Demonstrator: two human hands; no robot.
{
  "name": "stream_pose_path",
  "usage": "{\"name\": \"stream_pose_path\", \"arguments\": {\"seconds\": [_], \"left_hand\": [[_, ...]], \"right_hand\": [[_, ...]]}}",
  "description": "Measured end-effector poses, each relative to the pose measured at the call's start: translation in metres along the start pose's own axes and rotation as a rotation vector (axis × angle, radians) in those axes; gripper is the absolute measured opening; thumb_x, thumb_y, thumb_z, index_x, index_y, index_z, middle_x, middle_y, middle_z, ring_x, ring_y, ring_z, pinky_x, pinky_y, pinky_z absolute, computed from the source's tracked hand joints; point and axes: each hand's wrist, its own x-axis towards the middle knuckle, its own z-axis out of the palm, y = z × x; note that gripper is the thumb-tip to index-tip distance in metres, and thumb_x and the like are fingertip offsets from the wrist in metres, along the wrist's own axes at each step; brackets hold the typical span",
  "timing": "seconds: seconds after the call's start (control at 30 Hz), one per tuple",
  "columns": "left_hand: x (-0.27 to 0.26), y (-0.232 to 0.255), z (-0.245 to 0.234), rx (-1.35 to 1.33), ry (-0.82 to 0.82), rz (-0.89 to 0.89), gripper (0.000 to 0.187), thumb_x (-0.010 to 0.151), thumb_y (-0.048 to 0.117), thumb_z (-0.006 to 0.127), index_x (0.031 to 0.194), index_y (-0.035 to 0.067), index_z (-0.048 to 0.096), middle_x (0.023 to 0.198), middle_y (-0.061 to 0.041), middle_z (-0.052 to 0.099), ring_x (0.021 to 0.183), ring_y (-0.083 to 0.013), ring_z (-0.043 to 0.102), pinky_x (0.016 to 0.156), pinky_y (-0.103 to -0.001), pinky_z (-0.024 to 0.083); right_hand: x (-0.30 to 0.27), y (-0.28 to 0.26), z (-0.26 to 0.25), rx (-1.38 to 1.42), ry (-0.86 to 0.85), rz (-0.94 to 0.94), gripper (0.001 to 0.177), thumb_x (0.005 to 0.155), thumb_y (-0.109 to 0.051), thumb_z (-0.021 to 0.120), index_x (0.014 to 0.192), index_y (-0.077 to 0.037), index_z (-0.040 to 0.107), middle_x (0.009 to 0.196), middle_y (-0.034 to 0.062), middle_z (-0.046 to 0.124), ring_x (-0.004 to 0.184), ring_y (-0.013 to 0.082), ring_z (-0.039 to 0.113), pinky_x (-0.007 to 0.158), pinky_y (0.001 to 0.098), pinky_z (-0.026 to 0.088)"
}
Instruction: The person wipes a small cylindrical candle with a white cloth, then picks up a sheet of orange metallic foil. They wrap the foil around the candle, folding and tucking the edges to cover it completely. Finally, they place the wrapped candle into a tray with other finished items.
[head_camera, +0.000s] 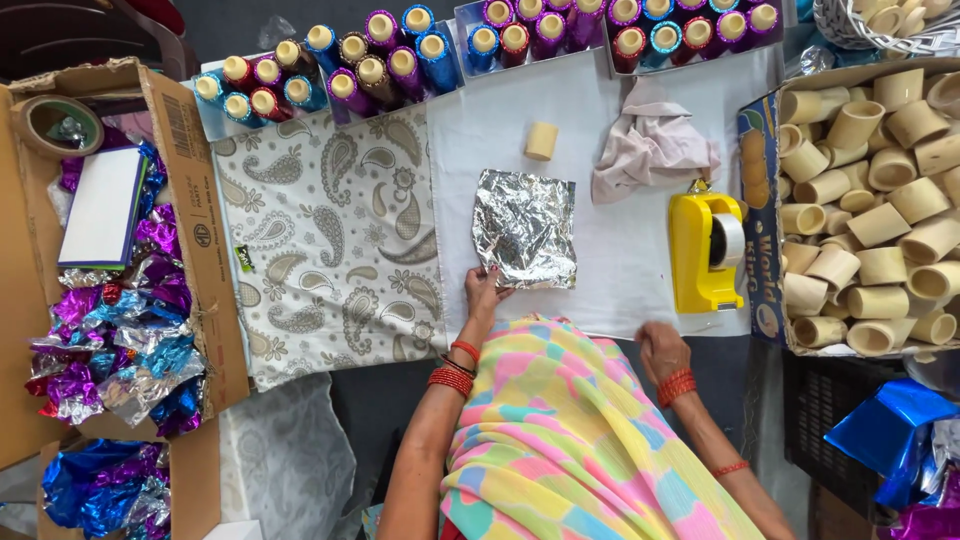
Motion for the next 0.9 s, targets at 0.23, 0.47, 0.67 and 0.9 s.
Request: {"name": "stream_pose_path", "arguments": {"seconds": [0.23, 0.47, 0.67, 0.9], "left_hand": [[-0.028, 0.013, 0.016, 0.068, -0.022, -0.066, 0.037, 0.103, 0.026, 0.061, 0.125, 0.002, 0.043, 0.115, -0.015, 0.060, 0.082, -0.0294, 0.071, 0.071, -0.042, 0.066], [-0.059, 0.031, 0.012, 0.434, 0.010, -0.139, 0.048, 0.100, 0.044, 0.063, 0.119, 0.001, 0.050, 0.105, -0.018, 0.069, 0.078, -0.0245, 0.073, 0.065, -0.036, 0.060], [-0.071, 0.067, 0.030, 1.247, 0.108, 0.742, 0.036, 0.099, 0.020, 0.065, 0.130, 0.008, 0.050, 0.129, -0.013, 0.058, 0.125, -0.0277, 0.057, 0.106, -0.043, 0.049], [-0.033, 0.086, 0.044, 1.730, -0.130, 0.838, 0.082, 0.092, 0.031, 0.074, 0.160, 0.023, 0.029, 0.167, -0.013, 0.015, 0.154, -0.0401, 0.015, 0.119, -0.065, 0.023]], "right_hand": [[0.116, -0.127, -0.011, 0.224, 0.042, -0.387, 0.047, 0.093, -0.008, 0.067, 0.139, -0.005, 0.055, 0.139, 0.0181, 0.057, 0.124, 0.0375, 0.056, 0.106, 0.0451, 0.046], [0.159, -0.141, 0.062, -0.228, -0.231, -0.564, 0.063, 0.102, -0.044, 0.048, 0.161, -0.030, 0.031, 0.168, 0.0150, 0.024, 0.156, 0.0345, 0.019, 0.125, 0.0530, 0.012], [0.162, -0.135, 0.068, -0.356, -0.272, -0.575, 0.064, 0.103, -0.048, 0.043, 0.162, -0.032, 0.027, 0.169, 0.0142, 0.021, 0.156, 0.0340, 0.017, 0.125, 0.0523, 0.009], [0.161, -0.120, 0.077, -0.274, -0.275, -0.556, 0.062, 0.104, -0.053, 0.042, 0.162, -0.036, 0.028, 0.169, 0.0100, 0.022, 0.159, 0.0321, 0.012, 0.127, 0.0531, 0.007]]}}
